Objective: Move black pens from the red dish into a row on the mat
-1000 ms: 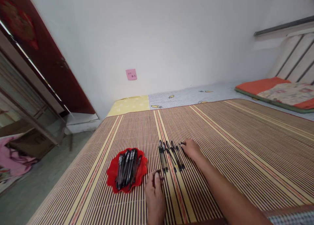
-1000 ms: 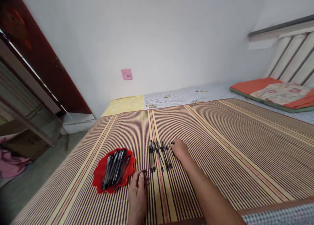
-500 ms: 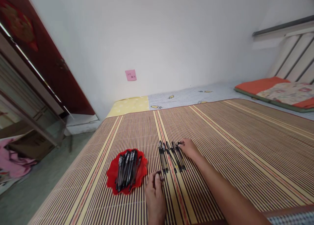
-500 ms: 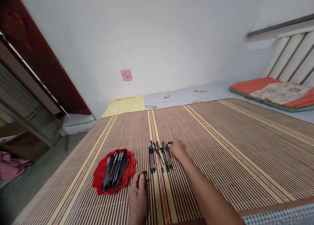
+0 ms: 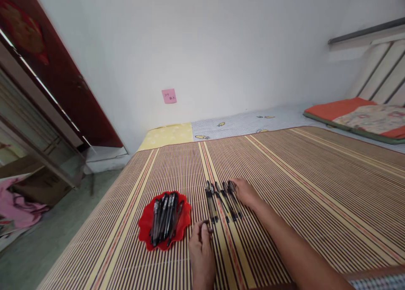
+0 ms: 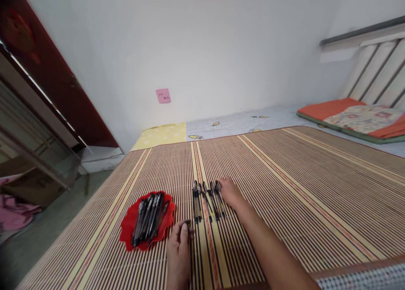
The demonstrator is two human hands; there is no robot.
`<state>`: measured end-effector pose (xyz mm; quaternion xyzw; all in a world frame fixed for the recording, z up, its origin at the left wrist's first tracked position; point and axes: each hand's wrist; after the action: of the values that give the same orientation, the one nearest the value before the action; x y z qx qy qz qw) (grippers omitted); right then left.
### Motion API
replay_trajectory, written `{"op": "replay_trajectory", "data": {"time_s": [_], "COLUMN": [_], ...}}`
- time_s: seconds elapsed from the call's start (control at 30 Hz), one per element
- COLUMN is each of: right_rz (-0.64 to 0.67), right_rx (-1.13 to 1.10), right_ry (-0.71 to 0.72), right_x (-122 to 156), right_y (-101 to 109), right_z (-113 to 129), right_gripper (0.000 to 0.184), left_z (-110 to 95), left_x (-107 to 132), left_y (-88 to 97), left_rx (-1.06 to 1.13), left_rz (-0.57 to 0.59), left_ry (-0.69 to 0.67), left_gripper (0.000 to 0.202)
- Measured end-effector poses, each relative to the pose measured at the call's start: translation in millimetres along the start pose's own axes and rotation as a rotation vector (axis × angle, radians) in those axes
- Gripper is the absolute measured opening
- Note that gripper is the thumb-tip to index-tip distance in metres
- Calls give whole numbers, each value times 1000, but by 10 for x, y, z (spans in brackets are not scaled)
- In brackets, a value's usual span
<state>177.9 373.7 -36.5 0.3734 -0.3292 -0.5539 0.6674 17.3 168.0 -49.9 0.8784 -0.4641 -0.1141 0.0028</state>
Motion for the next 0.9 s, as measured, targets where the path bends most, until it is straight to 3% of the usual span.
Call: {"op": "replay_trajectory", "data": {"time_s": [0.37, 0.73, 0.9], "right_rz": [47, -76, -116], "right_rx": [101, -76, -190], "right_ry": [134, 136, 92], "right_x": [121, 238, 232], "right_y": [-10, -76, -127], "right_z": [44, 4, -21], "right_gripper": [46, 55, 50], "left_z": [15, 7, 8], "left_x": [-12, -18, -8], "left_y": [-2, -4, -1], "left_rx": [-26, -65, -61], "left_rz": [-2, 6, 16], "left_ry": [-19, -59, -64], "left_gripper": [40, 36, 36]}}
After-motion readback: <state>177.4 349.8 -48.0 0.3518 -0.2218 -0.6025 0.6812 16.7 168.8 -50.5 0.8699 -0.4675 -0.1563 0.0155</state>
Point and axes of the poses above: each hand's wrist, its own x-axis away from the middle knuckle, its own y-axis out of the back of the hand, z = x × y, and after that the axes turned 9 degrees about -y, right-handed
